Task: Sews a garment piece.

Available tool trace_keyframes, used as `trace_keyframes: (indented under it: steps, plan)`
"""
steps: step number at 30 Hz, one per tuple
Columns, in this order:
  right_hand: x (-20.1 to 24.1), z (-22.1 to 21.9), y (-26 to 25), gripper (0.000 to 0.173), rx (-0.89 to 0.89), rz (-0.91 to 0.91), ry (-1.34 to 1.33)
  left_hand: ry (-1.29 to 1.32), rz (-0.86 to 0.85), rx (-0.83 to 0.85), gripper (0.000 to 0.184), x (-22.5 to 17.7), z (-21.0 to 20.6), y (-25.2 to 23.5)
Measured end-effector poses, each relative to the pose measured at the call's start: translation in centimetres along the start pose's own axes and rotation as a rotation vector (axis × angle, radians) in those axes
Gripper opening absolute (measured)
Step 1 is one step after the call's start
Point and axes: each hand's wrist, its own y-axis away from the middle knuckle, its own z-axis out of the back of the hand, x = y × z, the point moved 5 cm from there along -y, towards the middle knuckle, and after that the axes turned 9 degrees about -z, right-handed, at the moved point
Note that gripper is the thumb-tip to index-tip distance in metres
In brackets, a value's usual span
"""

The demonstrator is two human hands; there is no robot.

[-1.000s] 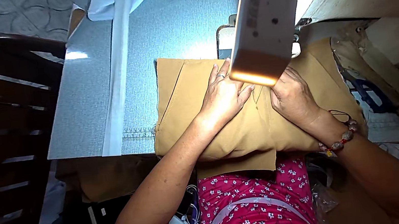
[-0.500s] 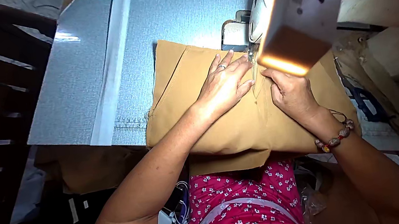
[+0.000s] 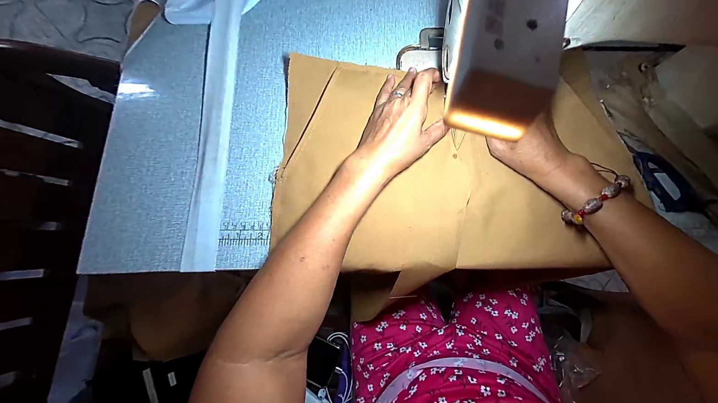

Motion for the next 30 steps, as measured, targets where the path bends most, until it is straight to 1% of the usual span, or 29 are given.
trace_keyframes:
  steps: [2,4,5,7,8,9,11,13,15,17,18,19,22,24,27,30]
  plan:
    - [0.2,0.1,0.0,0.027,-0.02,0.063,0.0,-0.019,0.016,0.016,0.064,-0.1,0.1,-0.1]
    - [0.8,0.2,0.3,0.027,-0.079,0.194,0.01,-0.075,0.068,0.06,0.066,-0.9,0.2,0.2]
    - [1.0,0.2,0.5,0.028,-0.077,0.249,0.011,-0.112,0.099,0.078,0.064,-1.5,0.2,0.5]
    - [1.1,0.0,0.5,0.029,-0.035,0.307,0.004,-0.161,0.143,0.071,0.054,-3.1,0.1,1.4]
    - [1.1,-0.2,0.4,0.029,-0.003,0.306,-0.012,-0.165,0.16,0.063,0.051,-3.9,0.1,2.0]
    - [1.1,-0.4,0.4,0.028,0.038,0.285,-0.04,-0.154,0.171,0.049,0.053,-4.6,-0.1,2.8]
    - [1.3,-0.7,0.6,0.029,0.119,0.201,-0.124,-0.096,0.166,-0.002,0.062,-5.4,-0.5,4.3]
    - [2.1,-0.8,1.1,0.029,0.168,0.126,-0.162,-0.009,0.156,-0.046,0.064,-5.3,-1.0,5.5]
    - [3.3,-0.4,2.2,0.028,0.208,0.101,-0.166,0.05,0.117,-0.088,0.062,-4.7,-1.4,6.1]
    - [5.0,0.8,4.1,0.023,0.273,0.095,-0.183,0.057,0.066,-0.051,0.054,-4.1,-1.4,6.4]
    - [5.7,1.4,5.2,0.022,0.298,0.109,-0.177,0.047,0.04,-0.021,0.055,-3.9,-1.2,6.4]
    - [6.0,1.6,6.1,0.021,0.296,0.11,-0.158,0.036,0.01,-0.003,0.058,-3.7,-1.1,6.4]
    - [6.6,1.6,8.5,0.021,0.201,0.087,-0.135,-0.017,-0.066,0.043,0.073,-3.4,-0.8,6.4]
    - [6.8,1.9,10.2,0.02,0.15,0.058,-0.131,-0.067,-0.08,0.062,0.077,-3.5,-0.9,7.0]
    - [7.2,2.0,12.4,0.02,0.084,-0.009,-0.139,-0.14,-0.069,0.081,0.073,-4.4,-1.5,8.4]
    - [7.9,1.8,13.6,0.022,0.046,-0.012,-0.123,-0.166,-0.09,0.079,0.066,-5.5,-2.0,9.9]
